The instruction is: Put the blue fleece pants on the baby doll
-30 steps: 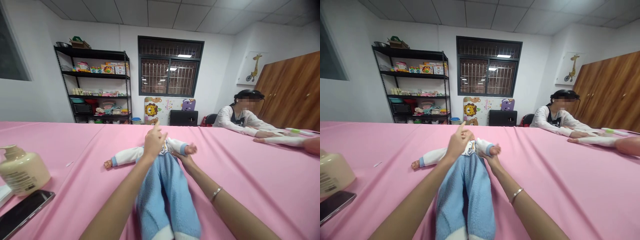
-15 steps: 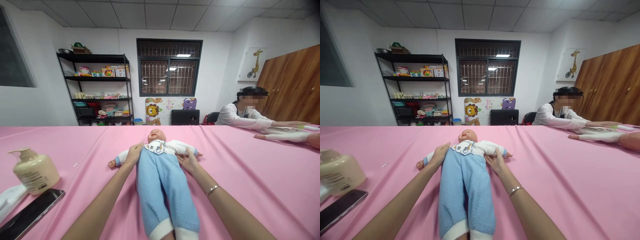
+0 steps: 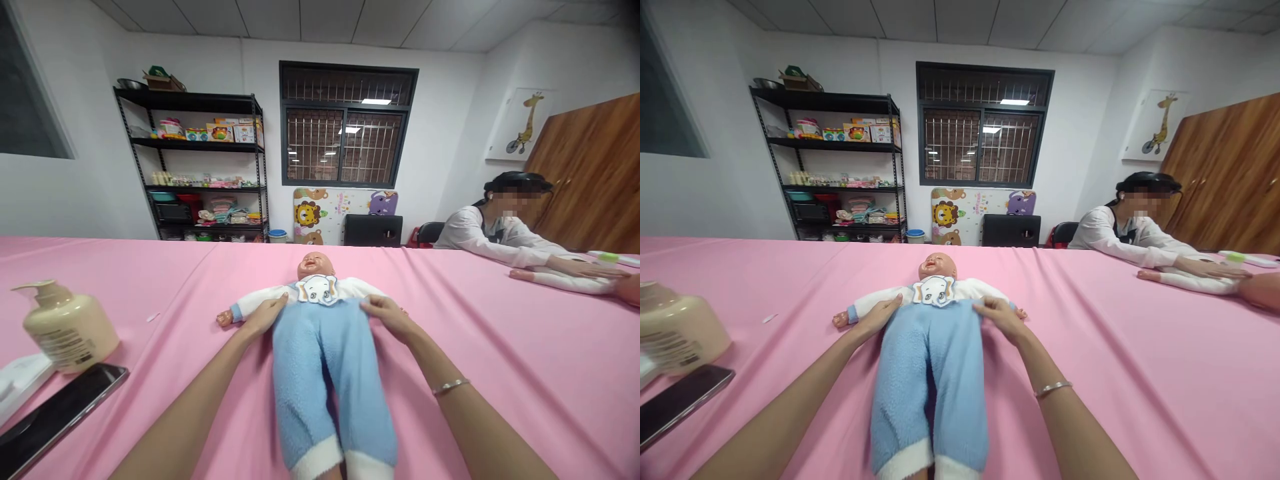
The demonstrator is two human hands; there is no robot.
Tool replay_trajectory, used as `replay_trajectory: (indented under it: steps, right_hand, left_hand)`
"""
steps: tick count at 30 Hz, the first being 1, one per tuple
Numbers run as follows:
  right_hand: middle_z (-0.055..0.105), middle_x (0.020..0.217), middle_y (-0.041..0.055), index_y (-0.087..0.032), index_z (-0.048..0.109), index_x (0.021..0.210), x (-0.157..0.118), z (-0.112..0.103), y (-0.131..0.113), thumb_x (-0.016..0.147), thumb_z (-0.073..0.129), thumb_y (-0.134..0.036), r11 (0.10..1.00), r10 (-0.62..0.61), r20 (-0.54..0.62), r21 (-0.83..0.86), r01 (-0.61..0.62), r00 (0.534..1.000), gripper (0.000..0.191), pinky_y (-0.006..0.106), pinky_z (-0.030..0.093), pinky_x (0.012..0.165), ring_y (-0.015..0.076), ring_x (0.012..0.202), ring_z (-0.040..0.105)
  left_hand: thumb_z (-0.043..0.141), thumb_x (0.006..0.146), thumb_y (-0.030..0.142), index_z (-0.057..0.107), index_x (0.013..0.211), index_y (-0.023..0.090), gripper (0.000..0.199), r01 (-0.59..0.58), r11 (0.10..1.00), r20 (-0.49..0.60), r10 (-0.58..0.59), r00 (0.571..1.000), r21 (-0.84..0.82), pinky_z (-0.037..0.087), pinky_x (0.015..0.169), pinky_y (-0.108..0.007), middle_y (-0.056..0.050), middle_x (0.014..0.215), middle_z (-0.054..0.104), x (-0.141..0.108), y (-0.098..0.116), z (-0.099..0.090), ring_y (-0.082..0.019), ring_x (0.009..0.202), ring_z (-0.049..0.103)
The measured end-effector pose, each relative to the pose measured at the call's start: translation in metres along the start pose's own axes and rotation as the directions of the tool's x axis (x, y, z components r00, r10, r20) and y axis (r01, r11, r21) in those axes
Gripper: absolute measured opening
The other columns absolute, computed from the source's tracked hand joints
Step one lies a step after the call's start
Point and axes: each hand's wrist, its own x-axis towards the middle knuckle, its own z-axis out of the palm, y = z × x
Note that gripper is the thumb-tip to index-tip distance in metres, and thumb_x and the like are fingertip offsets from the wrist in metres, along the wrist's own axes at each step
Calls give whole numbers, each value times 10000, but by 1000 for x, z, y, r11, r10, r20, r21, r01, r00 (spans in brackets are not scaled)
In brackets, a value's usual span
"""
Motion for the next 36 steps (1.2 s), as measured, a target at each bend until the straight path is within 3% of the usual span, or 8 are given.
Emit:
replay_trajectory:
  steps: [4,8,10,12,15,25,31,36]
  right_hand:
    - [480,629,-12,-170,514,625,9,6,8,611,680,-352,986,-85,-343,-162,30,935,247,279,380,693,153,678,448]
    - [540,880,47,-215,549,788,-9,42,-37,703,590,-226,889,-413,-547,-416,192,728,95,342,363,835,209,853,470]
    - [537,796,45,-215,529,765,-34,63,-68,784,554,-286,820,-500,-353,-487,302,791,77,318,381,733,193,756,478]
    - [537,762,29,-210,530,777,-65,83,-89,827,543,-351,707,-501,104,-523,476,859,150,279,377,659,165,710,481]
    - [525,745,11,-205,522,767,-104,107,-95,803,579,-422,464,-400,517,-598,654,757,227,265,324,578,149,666,455]
    - [505,614,5,-225,493,710,-109,174,-47,833,486,-293,86,-397,708,-605,791,584,141,282,301,482,160,543,417]
    - [530,618,7,-201,491,725,-105,184,-63,840,509,-357,136,-408,707,-578,804,578,195,276,300,457,142,526,447]
    - [572,729,7,-179,513,812,-75,143,-89,867,489,-292,405,-460,372,-720,563,806,128,261,348,577,139,634,506]
  left_hand:
    - [482,767,558,622,826,147,439,-41,996,169,54,984,-79,432,787,-342,-81,894,650,-5,2,0,-254,859,570]
    - [553,722,527,581,796,135,400,-68,984,32,75,997,-168,429,684,-305,-50,792,611,-3,-1,9,-209,748,550]
    - [557,723,506,562,796,134,379,-104,976,-83,89,993,-192,423,684,-289,-35,776,589,1,-4,15,-187,735,537]
    - [528,751,497,541,782,140,358,-143,972,-172,111,979,-188,418,687,-279,-24,760,568,4,-8,21,-171,726,523]
    - [456,802,509,536,784,148,370,-160,975,-221,125,967,-151,416,725,-289,-24,775,566,5,-10,25,-175,757,516]
    - [435,810,533,491,710,158,392,-177,981,-245,153,957,-80,384,661,-285,9,689,499,0,-6,29,-157,669,457]
    - [480,768,514,434,593,171,387,-181,970,-229,142,963,-160,317,542,-246,39,568,398,1,6,12,-119,552,379]
    - [474,741,462,368,546,187,353,-144,982,-280,104,954,-124,257,492,-237,52,517,333,-1,12,-5,-104,495,323]
